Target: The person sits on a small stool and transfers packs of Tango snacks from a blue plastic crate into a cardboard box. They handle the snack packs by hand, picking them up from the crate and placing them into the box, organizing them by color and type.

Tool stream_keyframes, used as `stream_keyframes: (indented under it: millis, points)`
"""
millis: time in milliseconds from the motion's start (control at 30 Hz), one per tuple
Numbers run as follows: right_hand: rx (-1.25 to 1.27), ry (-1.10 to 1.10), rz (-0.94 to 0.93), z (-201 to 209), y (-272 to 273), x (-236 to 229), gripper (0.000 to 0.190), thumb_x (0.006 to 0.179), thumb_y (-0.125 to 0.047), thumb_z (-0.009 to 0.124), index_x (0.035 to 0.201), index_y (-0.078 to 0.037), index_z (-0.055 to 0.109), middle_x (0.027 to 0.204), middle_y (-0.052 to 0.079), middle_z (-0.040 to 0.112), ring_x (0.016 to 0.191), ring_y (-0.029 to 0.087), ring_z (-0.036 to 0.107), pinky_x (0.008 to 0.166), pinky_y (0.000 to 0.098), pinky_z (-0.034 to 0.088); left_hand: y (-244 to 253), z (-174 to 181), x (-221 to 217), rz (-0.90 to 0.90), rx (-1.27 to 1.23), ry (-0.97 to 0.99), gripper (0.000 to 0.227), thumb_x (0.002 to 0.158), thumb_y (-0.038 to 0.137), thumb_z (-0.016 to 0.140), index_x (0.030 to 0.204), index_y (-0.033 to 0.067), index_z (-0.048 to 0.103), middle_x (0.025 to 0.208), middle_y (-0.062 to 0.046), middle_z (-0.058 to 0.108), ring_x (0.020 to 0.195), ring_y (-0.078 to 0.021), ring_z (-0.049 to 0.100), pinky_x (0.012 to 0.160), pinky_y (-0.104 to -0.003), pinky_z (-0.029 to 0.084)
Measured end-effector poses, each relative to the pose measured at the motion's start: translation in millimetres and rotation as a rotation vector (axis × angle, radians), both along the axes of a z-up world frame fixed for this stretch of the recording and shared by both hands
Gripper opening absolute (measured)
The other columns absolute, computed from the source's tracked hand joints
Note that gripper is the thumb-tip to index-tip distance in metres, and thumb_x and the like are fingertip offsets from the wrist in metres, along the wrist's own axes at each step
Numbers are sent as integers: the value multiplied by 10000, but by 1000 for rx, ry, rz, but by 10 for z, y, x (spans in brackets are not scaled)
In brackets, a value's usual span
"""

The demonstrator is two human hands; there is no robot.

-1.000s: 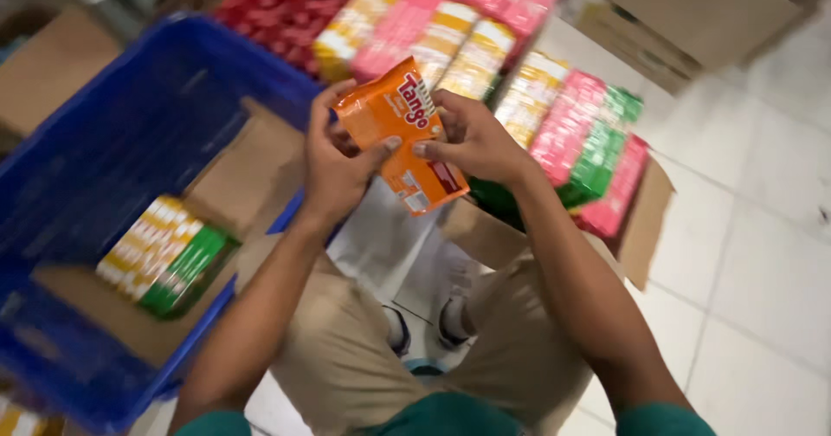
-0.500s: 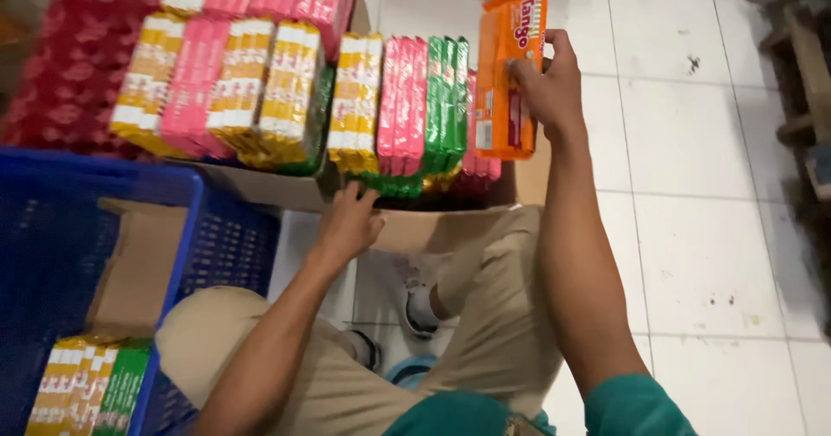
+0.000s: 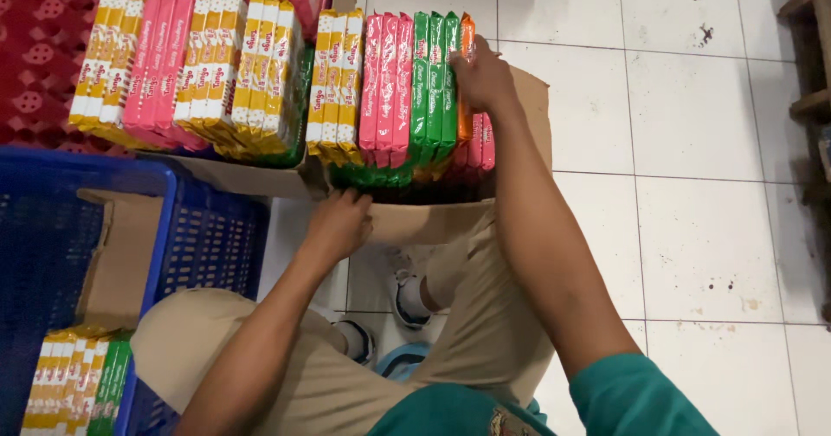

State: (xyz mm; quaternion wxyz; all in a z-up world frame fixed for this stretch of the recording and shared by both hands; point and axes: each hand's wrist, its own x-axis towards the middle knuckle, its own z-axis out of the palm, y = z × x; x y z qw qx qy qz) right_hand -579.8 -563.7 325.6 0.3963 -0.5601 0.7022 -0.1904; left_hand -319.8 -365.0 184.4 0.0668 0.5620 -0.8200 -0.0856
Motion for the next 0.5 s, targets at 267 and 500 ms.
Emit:
stream_keyframes:
  millis: [267, 500]
  points:
    - [73, 144, 71, -2, 3, 64, 873, 1048, -536, 452, 1640, -146, -58, 1635, 238, 325, 1427, 438, 437, 1138, 524, 431, 45, 128, 37, -48, 49, 38, 244, 800, 264, 703, 953, 94, 620, 928, -162, 616, 899, -422, 615, 665, -580, 505]
    - [1, 91, 96, 100, 47, 42, 865, 1018, -553, 434, 1631, -144, -18, 1550, 256, 468, 1184, 452, 645, 966, 561, 554, 89, 147, 60, -12, 147, 58, 266, 815, 255, 661, 1025, 108, 590, 1014, -152, 589, 965, -428, 610, 641, -601, 491]
